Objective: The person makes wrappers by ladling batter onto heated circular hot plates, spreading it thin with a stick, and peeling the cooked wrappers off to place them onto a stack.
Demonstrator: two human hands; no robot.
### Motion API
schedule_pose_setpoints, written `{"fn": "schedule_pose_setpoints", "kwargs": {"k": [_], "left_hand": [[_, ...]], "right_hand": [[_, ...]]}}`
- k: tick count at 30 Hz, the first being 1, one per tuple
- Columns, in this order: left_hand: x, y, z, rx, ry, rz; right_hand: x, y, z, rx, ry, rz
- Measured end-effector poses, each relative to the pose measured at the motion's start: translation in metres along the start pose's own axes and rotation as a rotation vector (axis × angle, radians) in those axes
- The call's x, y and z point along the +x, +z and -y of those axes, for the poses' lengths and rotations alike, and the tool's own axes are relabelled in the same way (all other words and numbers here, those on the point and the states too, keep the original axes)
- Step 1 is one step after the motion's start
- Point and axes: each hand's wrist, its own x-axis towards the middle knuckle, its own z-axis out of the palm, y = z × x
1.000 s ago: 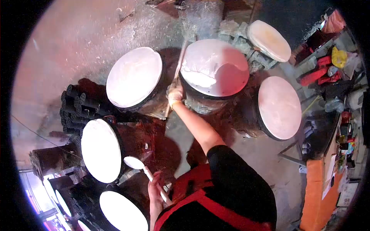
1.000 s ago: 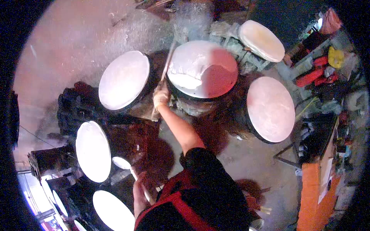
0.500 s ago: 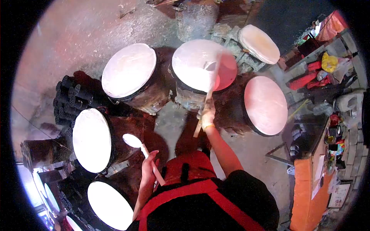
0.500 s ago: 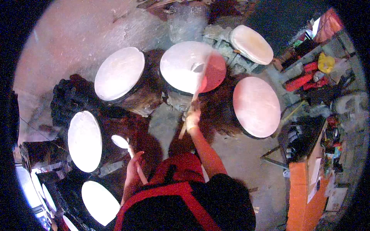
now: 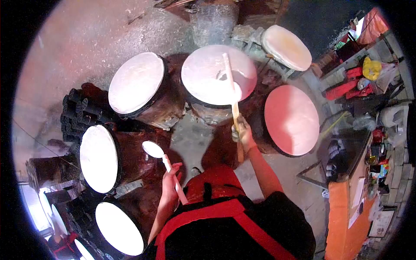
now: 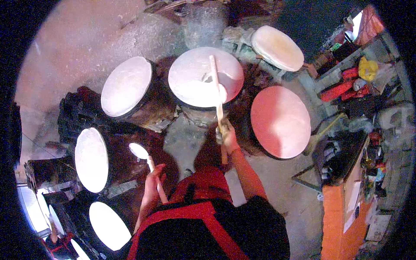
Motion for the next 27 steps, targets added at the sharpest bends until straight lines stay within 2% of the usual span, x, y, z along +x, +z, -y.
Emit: {"fn": "schedule_pose_setpoints", "kwargs": {"k": [1,2,5,6,7,10,12,13,15,17,18,19,20,22,24,25,27], "left_hand": [[0.003,0.005,0.004,0.003,-0.006,0.007],[0.005,0.012,0.006,-0.005,-0.014,0.01],[0.008,0.041,0.005,-0.035,-0.025,0.0],[0.003,0.053,0.001,-0.044,-0.027,-0.013],[0.001,0.063,-0.001,-0.057,-0.026,-0.025],[0.007,0.077,0.005,-0.074,0.006,-0.003],[0.003,0.089,0.009,-0.075,0.022,-0.025],[0.0,0.095,0.01,-0.093,-0.004,-0.046],[-0.001,0.105,0.011,-0.13,-0.05,-0.084],[0.001,0.114,0.015,-0.232,-0.013,-0.045],[0.0,0.117,0.016,-0.283,0.002,-0.026],[0.0,0.118,0.016,-0.28,-0.017,-0.009],[0.001,0.118,0.013,-0.276,-0.034,0.009],[0.002,0.122,0.003,-0.253,-0.038,0.018],[0.001,0.124,-0.008,-0.209,-0.033,-0.022],[0.001,0.121,-0.012,-0.187,-0.036,-0.041],[0.011,0.104,-0.007,-0.218,-0.007,-0.028]], "right_hand": [[-0.006,0.016,0.014,0.008,-0.017,-0.052],[-0.001,0.026,0.014,-0.099,-0.149,-0.051],[0.01,0.035,-0.004,-0.17,0.014,-0.224],[0.01,0.008,0.001,-0.227,0.099,0.124],[-0.001,-0.003,0.0,-0.526,0.009,0.02],[0.013,-0.086,0.02,-0.437,-0.179,0.02],[0.015,-0.091,0.057,-0.397,-0.208,0.075],[0.013,-0.084,0.083,-0.06,0.041,0.213],[0.043,-0.073,0.108,0.02,0.092,0.085],[0.074,-0.062,0.116,-0.079,-0.084,-0.032],[0.084,-0.036,0.106,-0.401,-0.333,-0.303],[0.101,-0.034,0.095,-0.462,-0.376,-0.341],[0.109,-0.024,0.083,-0.792,-0.43,-0.425],[0.111,-0.012,0.075,-1.231,-0.676,-0.342],[0.063,0.014,0.084,-1.133,-0.502,-0.199],[0.06,-0.004,0.073,-0.867,-0.583,-0.12],[0.031,0.006,0.07,-0.887,-0.94,-0.334]]}}
